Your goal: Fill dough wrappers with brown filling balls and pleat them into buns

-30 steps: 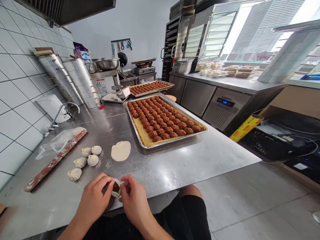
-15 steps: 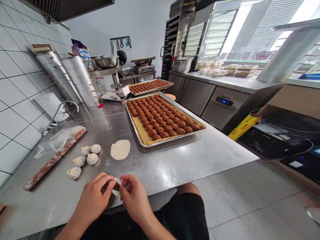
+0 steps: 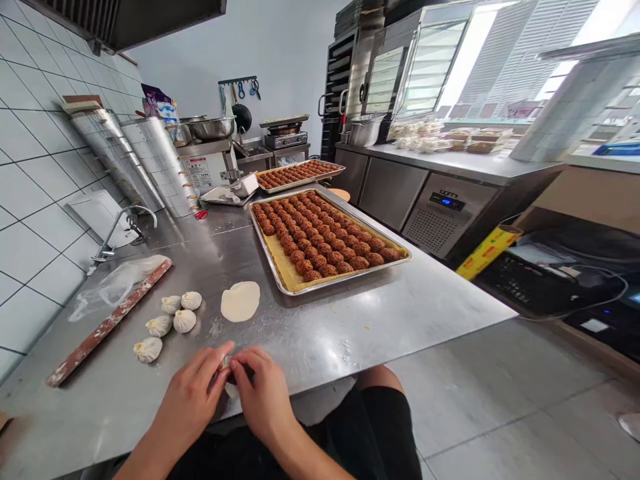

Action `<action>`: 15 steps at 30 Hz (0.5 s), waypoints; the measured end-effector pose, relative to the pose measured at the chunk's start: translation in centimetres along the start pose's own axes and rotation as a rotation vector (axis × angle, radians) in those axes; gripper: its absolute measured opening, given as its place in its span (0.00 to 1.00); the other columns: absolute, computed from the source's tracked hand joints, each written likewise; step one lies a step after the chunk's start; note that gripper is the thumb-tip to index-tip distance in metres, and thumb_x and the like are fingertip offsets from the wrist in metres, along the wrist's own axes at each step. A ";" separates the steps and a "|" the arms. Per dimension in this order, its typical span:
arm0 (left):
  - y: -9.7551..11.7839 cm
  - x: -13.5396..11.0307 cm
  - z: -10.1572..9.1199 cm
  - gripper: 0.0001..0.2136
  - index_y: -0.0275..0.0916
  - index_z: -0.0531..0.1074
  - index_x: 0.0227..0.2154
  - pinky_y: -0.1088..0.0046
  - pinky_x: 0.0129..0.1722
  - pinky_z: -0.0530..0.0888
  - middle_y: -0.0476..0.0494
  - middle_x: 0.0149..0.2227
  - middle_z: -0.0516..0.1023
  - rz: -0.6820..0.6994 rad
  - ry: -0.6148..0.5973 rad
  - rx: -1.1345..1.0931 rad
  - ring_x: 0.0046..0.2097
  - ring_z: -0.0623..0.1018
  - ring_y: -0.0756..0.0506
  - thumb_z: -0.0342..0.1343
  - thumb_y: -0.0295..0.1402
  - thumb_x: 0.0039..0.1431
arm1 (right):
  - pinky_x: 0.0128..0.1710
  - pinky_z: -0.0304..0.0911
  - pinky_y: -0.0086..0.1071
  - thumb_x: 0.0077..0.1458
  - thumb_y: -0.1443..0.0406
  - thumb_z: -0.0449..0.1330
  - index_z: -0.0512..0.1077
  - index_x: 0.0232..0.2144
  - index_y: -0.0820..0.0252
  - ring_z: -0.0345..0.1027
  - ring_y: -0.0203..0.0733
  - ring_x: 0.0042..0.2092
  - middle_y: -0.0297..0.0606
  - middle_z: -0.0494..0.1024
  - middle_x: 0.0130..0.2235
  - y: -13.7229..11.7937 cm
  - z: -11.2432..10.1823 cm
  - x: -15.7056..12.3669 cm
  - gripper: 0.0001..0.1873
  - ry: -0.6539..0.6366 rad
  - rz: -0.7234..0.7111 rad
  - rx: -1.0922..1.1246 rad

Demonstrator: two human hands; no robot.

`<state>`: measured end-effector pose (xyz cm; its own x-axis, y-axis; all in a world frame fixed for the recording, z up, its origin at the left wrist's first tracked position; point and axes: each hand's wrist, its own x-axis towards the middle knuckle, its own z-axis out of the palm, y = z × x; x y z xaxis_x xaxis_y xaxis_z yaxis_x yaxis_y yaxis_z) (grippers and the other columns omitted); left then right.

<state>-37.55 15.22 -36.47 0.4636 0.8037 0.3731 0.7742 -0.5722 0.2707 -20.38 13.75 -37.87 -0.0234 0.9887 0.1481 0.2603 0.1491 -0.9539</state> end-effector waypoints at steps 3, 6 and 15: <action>-0.1 -0.1 0.2 0.12 0.44 0.73 0.52 0.68 0.41 0.76 0.46 0.37 0.76 0.042 0.007 -0.021 0.39 0.78 0.46 0.49 0.29 0.72 | 0.50 0.70 0.36 0.67 0.64 0.56 0.79 0.45 0.54 0.76 0.45 0.48 0.41 0.81 0.48 0.6 0.1 -0.6 0.12 -0.010 -0.088 -0.009; 0.0 0.0 0.5 0.08 0.41 0.74 0.41 0.67 0.41 0.75 0.46 0.35 0.75 0.047 0.050 -0.019 0.38 0.77 0.46 0.50 0.28 0.72 | 0.44 0.72 0.35 0.64 0.64 0.60 0.81 0.38 0.55 0.77 0.45 0.43 0.40 0.82 0.45 0.9 -0.1 -0.4 0.08 0.054 0.007 -0.029; -0.5 -0.2 0.6 0.15 0.43 0.69 0.57 0.66 0.41 0.75 0.45 0.39 0.76 0.075 -0.014 0.017 0.40 0.77 0.45 0.48 0.27 0.72 | 0.51 0.69 0.37 0.67 0.65 0.56 0.79 0.42 0.54 0.76 0.45 0.48 0.40 0.82 0.47 0.6 0.0 -0.6 0.11 -0.005 -0.087 -0.037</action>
<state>-37.76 15.39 -37.23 0.5263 0.7611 0.3790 0.7442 -0.6280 0.2276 -20.22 13.19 -38.49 -0.0525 0.9721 0.2287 0.2929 0.2339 -0.9271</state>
